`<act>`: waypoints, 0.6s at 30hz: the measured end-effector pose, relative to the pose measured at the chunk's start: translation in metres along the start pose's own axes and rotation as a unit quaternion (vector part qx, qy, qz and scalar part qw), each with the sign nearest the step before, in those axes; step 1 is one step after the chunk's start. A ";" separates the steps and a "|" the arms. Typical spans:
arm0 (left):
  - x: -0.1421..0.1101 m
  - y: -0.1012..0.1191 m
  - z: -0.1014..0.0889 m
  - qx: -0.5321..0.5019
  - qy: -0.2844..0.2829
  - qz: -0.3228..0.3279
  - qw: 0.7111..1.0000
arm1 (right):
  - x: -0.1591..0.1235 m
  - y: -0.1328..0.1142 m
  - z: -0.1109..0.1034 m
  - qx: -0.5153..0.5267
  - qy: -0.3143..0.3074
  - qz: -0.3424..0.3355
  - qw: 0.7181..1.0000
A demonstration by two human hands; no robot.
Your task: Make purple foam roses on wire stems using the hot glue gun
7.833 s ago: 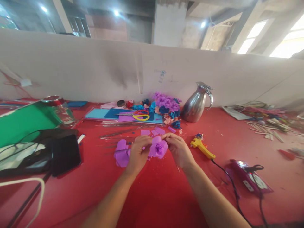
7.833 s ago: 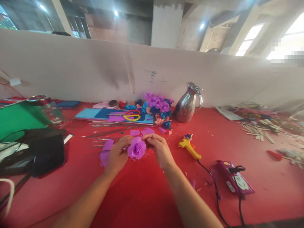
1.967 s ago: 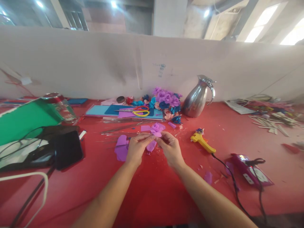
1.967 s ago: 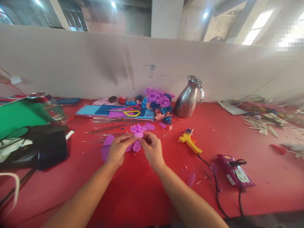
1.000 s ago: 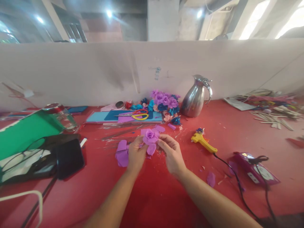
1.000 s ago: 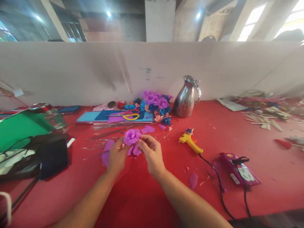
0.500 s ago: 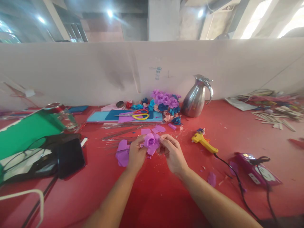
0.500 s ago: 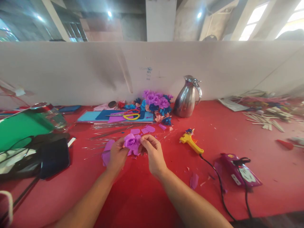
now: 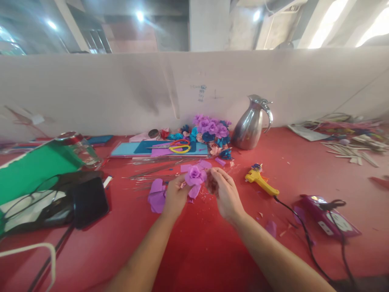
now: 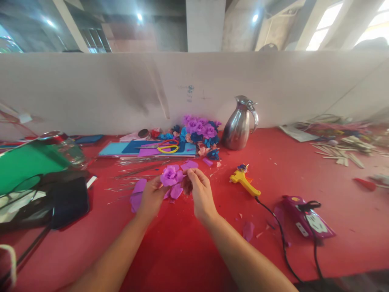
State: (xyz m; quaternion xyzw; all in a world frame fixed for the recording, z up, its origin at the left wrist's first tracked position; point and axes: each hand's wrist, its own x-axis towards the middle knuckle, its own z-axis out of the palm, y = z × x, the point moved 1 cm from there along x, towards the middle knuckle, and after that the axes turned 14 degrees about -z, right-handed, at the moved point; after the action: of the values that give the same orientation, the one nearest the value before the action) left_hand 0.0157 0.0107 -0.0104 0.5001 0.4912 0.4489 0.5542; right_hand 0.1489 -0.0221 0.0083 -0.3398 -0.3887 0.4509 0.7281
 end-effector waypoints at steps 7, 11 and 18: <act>0.003 -0.007 0.002 -0.118 -0.034 -0.059 0.991 | -0.001 0.010 0.002 -0.054 -0.010 0.033 0.998; 0.003 -0.008 0.002 -0.119 -0.028 -0.066 0.990 | -0.002 0.011 0.003 -0.069 -0.014 0.019 0.997; 0.002 -0.013 0.003 -0.059 -0.008 -0.042 0.997 | -0.001 0.012 0.001 -0.099 -0.041 -0.017 0.994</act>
State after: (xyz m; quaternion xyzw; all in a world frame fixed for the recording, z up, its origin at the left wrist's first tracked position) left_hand 0.0195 0.0115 -0.0233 0.4490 0.4803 0.4491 0.6050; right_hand 0.1429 -0.0188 -0.0012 -0.3848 -0.4663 0.4112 0.6822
